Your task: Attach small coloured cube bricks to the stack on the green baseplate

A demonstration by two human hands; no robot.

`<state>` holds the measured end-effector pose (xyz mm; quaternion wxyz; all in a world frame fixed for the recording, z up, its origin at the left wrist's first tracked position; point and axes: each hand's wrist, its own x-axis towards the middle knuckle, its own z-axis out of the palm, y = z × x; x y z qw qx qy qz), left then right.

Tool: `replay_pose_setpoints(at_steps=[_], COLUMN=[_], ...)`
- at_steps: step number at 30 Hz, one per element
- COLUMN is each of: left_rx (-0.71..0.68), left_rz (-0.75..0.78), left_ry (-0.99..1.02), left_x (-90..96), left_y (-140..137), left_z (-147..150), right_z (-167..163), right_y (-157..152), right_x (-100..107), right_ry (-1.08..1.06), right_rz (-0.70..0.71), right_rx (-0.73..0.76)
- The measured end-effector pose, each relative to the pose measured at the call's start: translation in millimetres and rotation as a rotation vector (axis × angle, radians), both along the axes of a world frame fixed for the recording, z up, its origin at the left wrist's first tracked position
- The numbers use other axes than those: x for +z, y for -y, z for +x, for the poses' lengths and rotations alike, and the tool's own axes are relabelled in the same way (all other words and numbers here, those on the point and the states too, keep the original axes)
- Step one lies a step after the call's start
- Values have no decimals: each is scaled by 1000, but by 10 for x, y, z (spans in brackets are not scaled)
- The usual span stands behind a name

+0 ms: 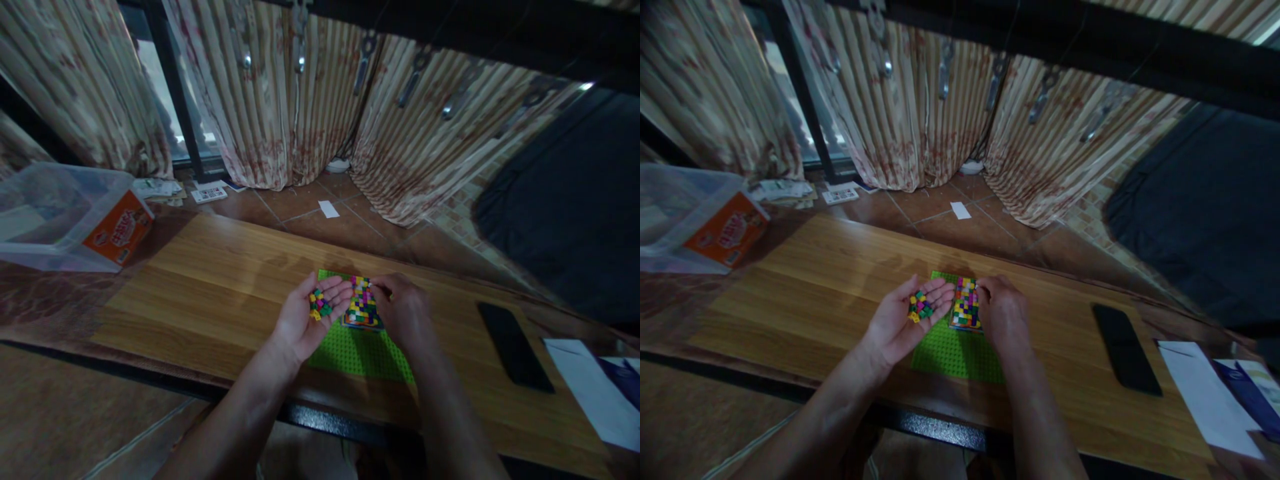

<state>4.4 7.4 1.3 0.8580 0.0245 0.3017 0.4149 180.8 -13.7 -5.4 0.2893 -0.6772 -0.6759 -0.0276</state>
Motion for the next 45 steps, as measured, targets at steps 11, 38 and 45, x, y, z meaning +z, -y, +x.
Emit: replay_pose_setpoints(at_steps=[11,38,45], left_rx=[-2,-2,-77], left_rz=[15,24,72], left_ry=[-5,14,53], left_x=[-1,6,29], left_y=[6,17,26], left_z=[2,4,11], right_z=[-12,57,3], right_y=[0,-113,-54], right_x=[-28,-260,-121], right_ry=[-183,-634,-377], right_rz=[51,-9,138], right_rx=[-40,-87,-22])
